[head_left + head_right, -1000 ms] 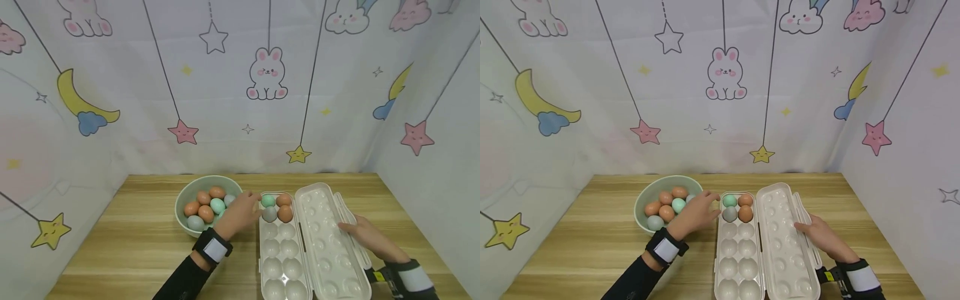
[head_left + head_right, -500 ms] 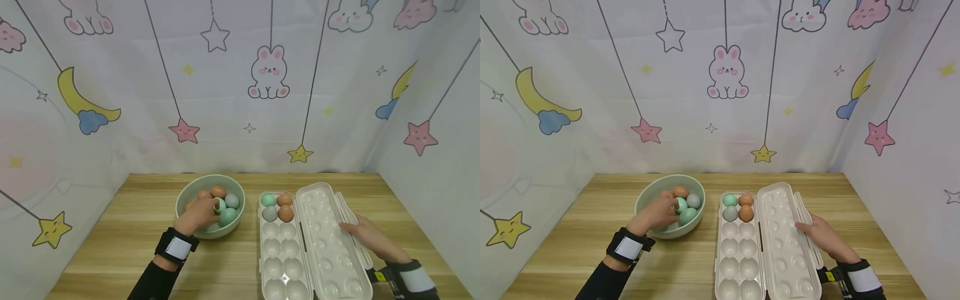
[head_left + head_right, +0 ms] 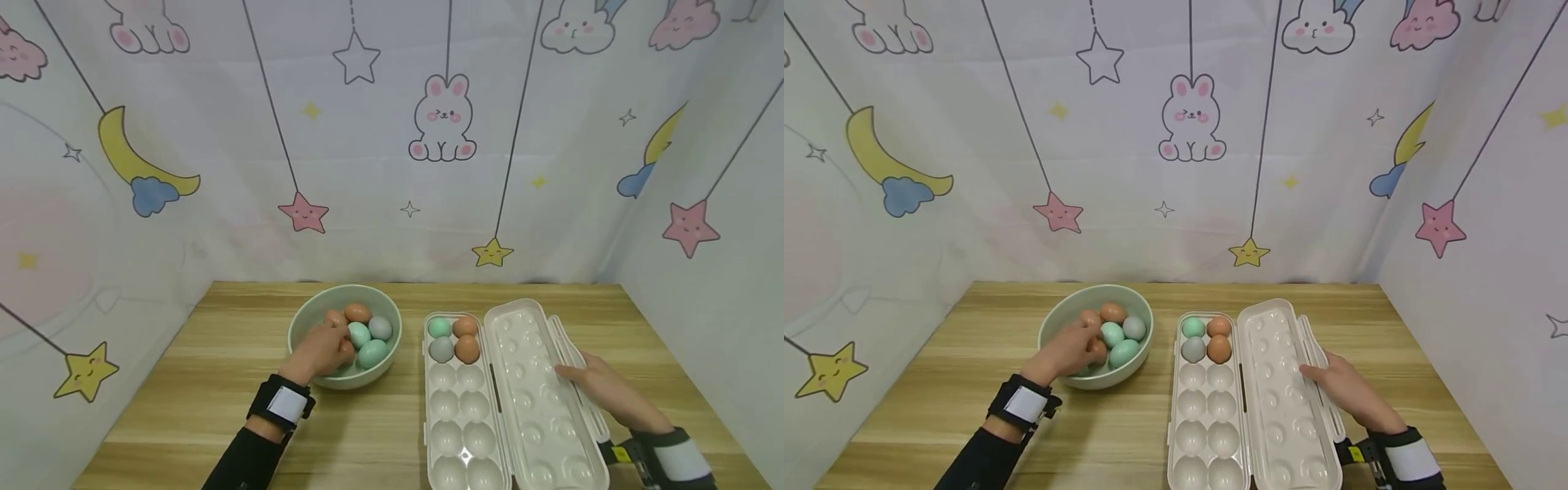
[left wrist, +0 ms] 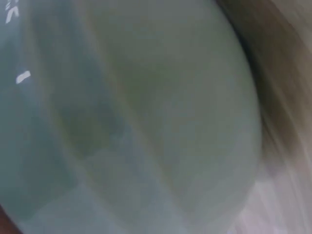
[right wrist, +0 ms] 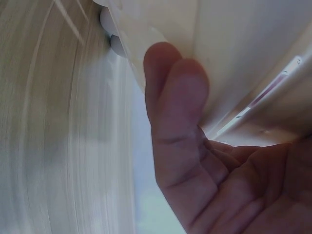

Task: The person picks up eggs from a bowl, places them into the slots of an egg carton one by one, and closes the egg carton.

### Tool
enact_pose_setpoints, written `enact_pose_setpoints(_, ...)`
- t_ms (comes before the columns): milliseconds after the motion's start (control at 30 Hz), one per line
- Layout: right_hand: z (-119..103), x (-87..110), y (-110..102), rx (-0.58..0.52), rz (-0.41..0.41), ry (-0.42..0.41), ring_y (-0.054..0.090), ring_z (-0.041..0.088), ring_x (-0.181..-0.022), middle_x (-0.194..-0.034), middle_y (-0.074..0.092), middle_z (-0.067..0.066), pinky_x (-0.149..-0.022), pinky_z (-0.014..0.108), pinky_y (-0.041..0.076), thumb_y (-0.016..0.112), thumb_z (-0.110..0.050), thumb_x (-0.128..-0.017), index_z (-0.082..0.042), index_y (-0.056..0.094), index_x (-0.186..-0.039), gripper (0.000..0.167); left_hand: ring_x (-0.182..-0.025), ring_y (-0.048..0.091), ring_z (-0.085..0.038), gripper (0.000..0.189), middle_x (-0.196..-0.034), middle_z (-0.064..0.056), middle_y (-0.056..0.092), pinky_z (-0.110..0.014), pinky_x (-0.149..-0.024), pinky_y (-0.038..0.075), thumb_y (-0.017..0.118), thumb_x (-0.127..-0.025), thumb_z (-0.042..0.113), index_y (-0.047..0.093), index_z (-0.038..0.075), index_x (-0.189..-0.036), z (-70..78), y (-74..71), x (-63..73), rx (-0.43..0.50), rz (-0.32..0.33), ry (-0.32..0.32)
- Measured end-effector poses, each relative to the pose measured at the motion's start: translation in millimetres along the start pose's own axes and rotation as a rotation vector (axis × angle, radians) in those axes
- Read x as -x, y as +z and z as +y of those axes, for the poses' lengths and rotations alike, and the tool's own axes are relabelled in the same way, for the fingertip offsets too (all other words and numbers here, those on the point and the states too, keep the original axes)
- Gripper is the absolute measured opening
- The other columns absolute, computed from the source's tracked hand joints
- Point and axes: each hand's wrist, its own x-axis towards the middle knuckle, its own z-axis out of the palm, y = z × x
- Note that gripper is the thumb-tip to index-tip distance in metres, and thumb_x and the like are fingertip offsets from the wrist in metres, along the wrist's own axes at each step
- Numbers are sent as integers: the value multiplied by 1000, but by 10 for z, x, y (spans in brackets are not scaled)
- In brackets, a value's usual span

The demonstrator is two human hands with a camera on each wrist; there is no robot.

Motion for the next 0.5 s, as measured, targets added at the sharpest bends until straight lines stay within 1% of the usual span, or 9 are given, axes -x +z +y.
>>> enact_pose_setpoints(67, 9, 5, 3, -2, 7, 1, 65, 31, -74, -90, 61, 16, -63, 44, 54, 40, -18, -100, 13, 6, -144, 64, -67, 45, -22, 14, -79, -7, 45, -33, -63, 39, 63, -78, 12, 54, 7, -87, -6, 22, -27, 34, -15, -39)
enact_pose_setpoints(133, 20, 6, 2, -2, 4, -6, 65, 31, -75, -91, 61, 16, -63, 44, 54, 40, -18, -100, 12, 5, -145, 64, -66, 44, -22, 19, -78, -6, 44, -31, -61, 37, 64, -75, 13, 52, 7, -88, -12, 46, -49, 61, -27, -79)
enact_pose_setpoints(200, 27, 1, 0, 0, 7, -12, 65, 31, -75, -93, 61, 17, -63, 44, 54, 40, -18, -100, 12, 5, -145, 63, -65, 44, -21, 20, -76, -5, 45, -31, -60, 37, 62, -73, 12, 51, 7, -89, -15, 72, -67, 85, -35, -89)
enact_pose_setpoints(333, 38, -6, 3, 4, 15, -17, 65, 30, -77, -95, 61, 17, -63, 43, 54, 40, -17, -101, 12, 6, -145, 63, -60, 44, -17, 15, -71, -1, 45, -30, -56, 37, 59, -70, 10, 51, 7, -82, -15, 122, -92, 133, -59, -64)
enact_pose_setpoints(400, 43, -10, 5, 4, 22, -21, 65, 30, -77, -97, 61, 17, -63, 43, 54, 40, -17, -100, 12, 7, -145, 62, -60, 45, -16, 17, -69, 0, 46, -29, -57, 38, 60, -71, 11, 49, 8, -84, -16, 142, -105, 143, -76, -46)
enact_pose_setpoints(500, 46, -13, 10, -5, 26, -32, 65, 31, -78, -98, 60, 19, -64, 43, 54, 41, -16, -100, 12, 8, -145, 62, -63, 47, -16, 22, -72, 0, 47, -30, -60, 39, 62, -72, 13, 48, 9, -88, -14, 149, -119, 122, -89, -10)
